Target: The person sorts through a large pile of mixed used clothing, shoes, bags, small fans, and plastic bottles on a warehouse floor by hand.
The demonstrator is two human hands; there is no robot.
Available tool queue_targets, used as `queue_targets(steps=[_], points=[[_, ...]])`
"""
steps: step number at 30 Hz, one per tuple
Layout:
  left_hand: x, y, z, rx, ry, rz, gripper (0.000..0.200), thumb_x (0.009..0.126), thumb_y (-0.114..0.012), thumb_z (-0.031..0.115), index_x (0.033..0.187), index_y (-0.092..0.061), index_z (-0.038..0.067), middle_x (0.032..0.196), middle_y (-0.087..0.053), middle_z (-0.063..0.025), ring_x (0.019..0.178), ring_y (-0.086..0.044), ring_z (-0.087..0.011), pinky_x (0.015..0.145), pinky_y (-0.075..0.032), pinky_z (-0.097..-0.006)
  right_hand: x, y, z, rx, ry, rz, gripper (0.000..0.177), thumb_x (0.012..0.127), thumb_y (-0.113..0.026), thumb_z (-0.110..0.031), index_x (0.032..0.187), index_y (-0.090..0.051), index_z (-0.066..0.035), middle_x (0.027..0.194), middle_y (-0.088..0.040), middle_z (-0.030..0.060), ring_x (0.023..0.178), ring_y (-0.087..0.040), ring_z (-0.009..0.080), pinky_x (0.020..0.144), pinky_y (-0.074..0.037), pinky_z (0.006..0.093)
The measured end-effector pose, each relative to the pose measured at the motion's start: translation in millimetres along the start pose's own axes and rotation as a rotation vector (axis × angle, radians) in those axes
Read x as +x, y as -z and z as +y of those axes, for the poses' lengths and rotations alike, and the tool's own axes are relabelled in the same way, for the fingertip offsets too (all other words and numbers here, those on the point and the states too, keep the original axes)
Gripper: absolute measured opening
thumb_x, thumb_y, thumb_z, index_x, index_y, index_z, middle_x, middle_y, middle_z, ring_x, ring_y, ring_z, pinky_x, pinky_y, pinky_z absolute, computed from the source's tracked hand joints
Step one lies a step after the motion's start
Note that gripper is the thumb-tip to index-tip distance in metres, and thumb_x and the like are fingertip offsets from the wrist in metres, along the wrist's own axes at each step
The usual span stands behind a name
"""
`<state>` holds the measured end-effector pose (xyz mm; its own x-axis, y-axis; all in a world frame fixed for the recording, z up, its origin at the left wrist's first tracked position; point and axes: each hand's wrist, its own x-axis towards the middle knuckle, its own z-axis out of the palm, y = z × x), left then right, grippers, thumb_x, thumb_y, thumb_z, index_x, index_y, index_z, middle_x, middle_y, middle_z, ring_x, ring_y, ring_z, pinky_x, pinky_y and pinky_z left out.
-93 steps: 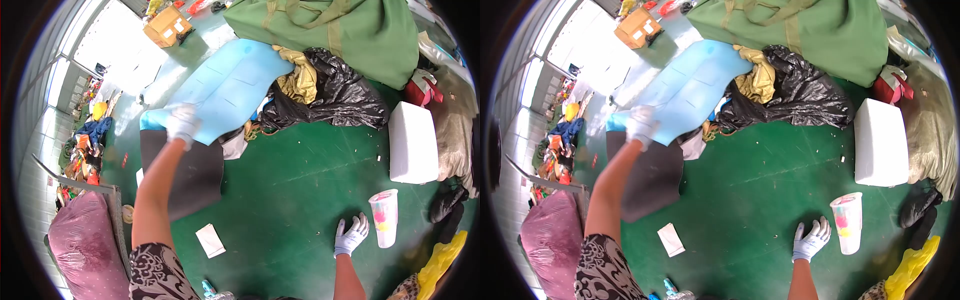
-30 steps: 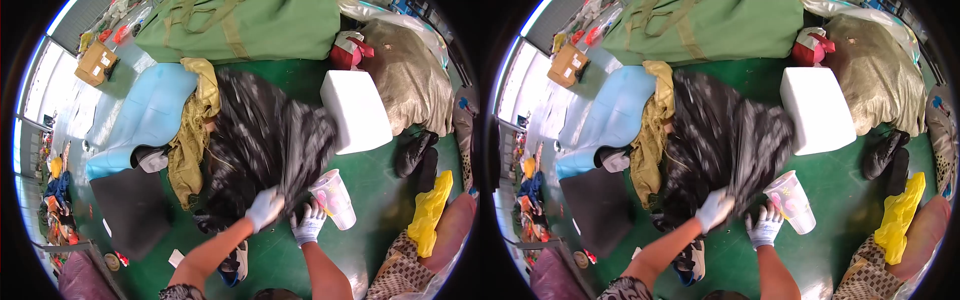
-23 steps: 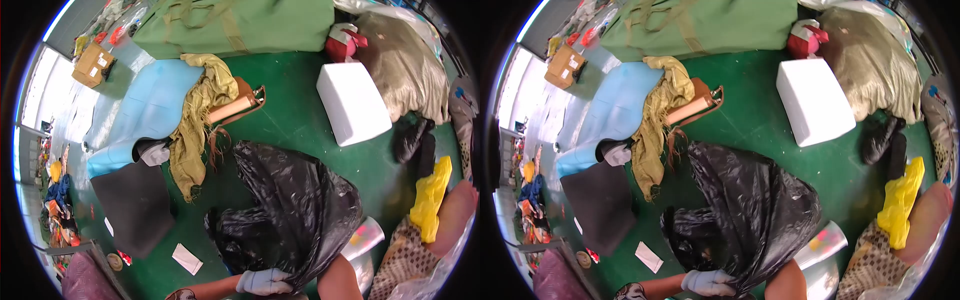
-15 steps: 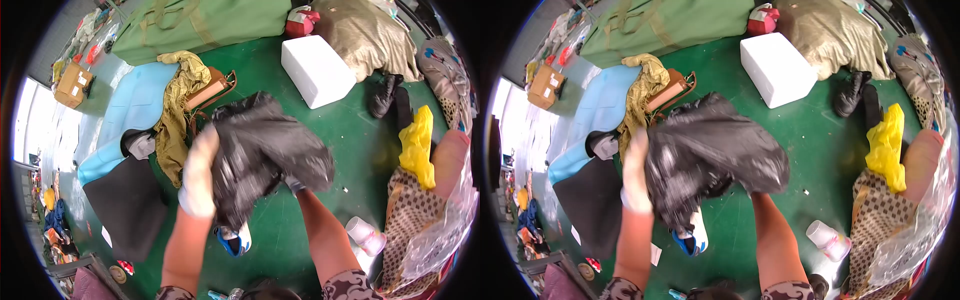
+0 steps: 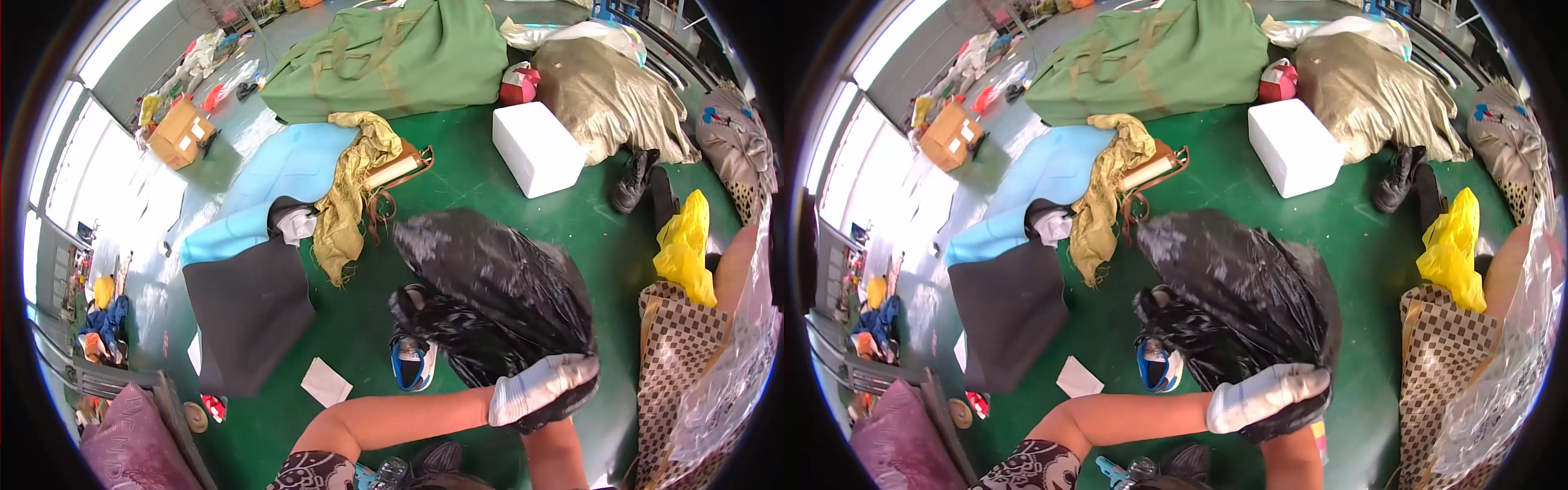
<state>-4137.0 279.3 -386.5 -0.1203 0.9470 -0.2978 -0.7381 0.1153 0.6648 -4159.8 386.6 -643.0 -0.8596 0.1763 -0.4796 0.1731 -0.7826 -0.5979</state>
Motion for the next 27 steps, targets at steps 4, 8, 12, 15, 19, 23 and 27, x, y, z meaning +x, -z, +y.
queue_targets(steps=[4, 8, 12, 15, 19, 23, 27], points=[[-41.3, 25.6, 89.3, 1.085, -0.894, 0.292, 0.026, 0.097, -0.045, 0.025, 0.106, -0.057, 0.003, 0.107, -0.060, -0.0088, 0.103, -0.056, -0.0180, 0.093, -0.043, -0.0353, -37.9, 78.8, -57.0, -0.006, 0.095, 0.217, 0.017, 0.080, -0.055, -0.013, 0.093, -0.063, -0.005, 0.083, -0.059, 0.0044, 0.074, -0.053, 0.0148, 0.069, -0.043, 0.0271], [-54.2, 93.6, 163.2, -0.341, -0.480, 0.313, 0.037, 0.092, -0.049, 0.037, 0.099, -0.061, 0.003, 0.096, -0.065, -0.0121, 0.088, -0.062, -0.0255, 0.084, -0.050, -0.0407, -127.7, 163.7, -158.9, -0.297, 0.259, 0.531, 0.015, 0.080, -0.054, -0.010, 0.089, -0.065, -0.004, 0.077, -0.061, 0.0031, 0.068, -0.055, 0.0122, 0.065, -0.045, 0.0235], [-57.2, 188.0, 167.5, -0.218, -0.542, 0.358, 0.034, 0.096, -0.045, 0.033, 0.102, -0.060, 0.004, 0.099, -0.066, -0.0097, 0.089, -0.062, -0.0223, 0.083, -0.051, -0.0385, -240.2, 105.5, -226.2, -0.883, 0.319, 0.629, 0.012, 0.076, -0.055, -0.005, 0.086, -0.061, -0.003, 0.072, -0.056, -0.0015, 0.062, -0.049, 0.0073, 0.057, -0.041, 0.0234], [-60.0, 170.0, 131.8, -0.067, -0.260, 0.617, 0.026, 0.092, -0.051, 0.033, 0.098, -0.061, 0.009, 0.090, -0.066, -0.0074, 0.077, -0.063, -0.0196, 0.072, -0.050, -0.0312, -268.6, 100.5, -233.0, -1.180, 0.306, 0.690, 0.017, 0.076, -0.058, -0.006, 0.092, -0.061, -0.004, 0.071, -0.058, 0.0019, 0.069, -0.056, 0.0124, 0.066, -0.045, 0.0259], [-75.3, 198.9, 73.5, 0.378, -0.181, 0.674, 0.019, 0.087, -0.056, 0.028, 0.093, -0.060, 0.011, 0.060, -0.049, 0.0004, 0.041, -0.039, -0.0071, 0.037, -0.027, -0.0215, -269.8, 42.9, -212.8, -2.109, 0.621, 0.634, 0.054, 0.062, -0.072, -0.011, 0.114, -0.056, -0.008, 0.120, -0.053, 0.0153, 0.109, -0.051, 0.0348, 0.092, -0.044, 0.0403], [-89.6, 174.3, 38.0, 0.430, -0.031, 0.909, 0.024, 0.084, -0.058, 0.027, 0.098, -0.060, 0.008, 0.063, -0.050, -0.0002, 0.042, -0.040, -0.0063, 0.038, -0.029, -0.0212, -237.8, -22.7, -157.7, -2.139, 0.652, 0.215, 0.073, 0.061, -0.075, -0.029, 0.126, -0.047, -0.009, 0.132, -0.043, 0.0193, 0.122, -0.043, 0.0339, 0.099, -0.039, 0.0411], [-96.3, 200.2, 1.0, 0.666, -0.220, 1.136, 0.038, 0.083, -0.062, 0.033, 0.111, -0.058, 0.007, 0.088, -0.060, -0.0063, 0.070, -0.058, -0.0123, 0.060, -0.047, -0.0252, -226.0, -53.0, -36.7, -2.065, 0.076, -0.410, 0.062, 0.071, -0.060, -0.046, 0.122, -0.052, -0.010, 0.132, -0.044, 0.0170, 0.108, -0.053, 0.0340, 0.090, -0.045, 0.0415]])
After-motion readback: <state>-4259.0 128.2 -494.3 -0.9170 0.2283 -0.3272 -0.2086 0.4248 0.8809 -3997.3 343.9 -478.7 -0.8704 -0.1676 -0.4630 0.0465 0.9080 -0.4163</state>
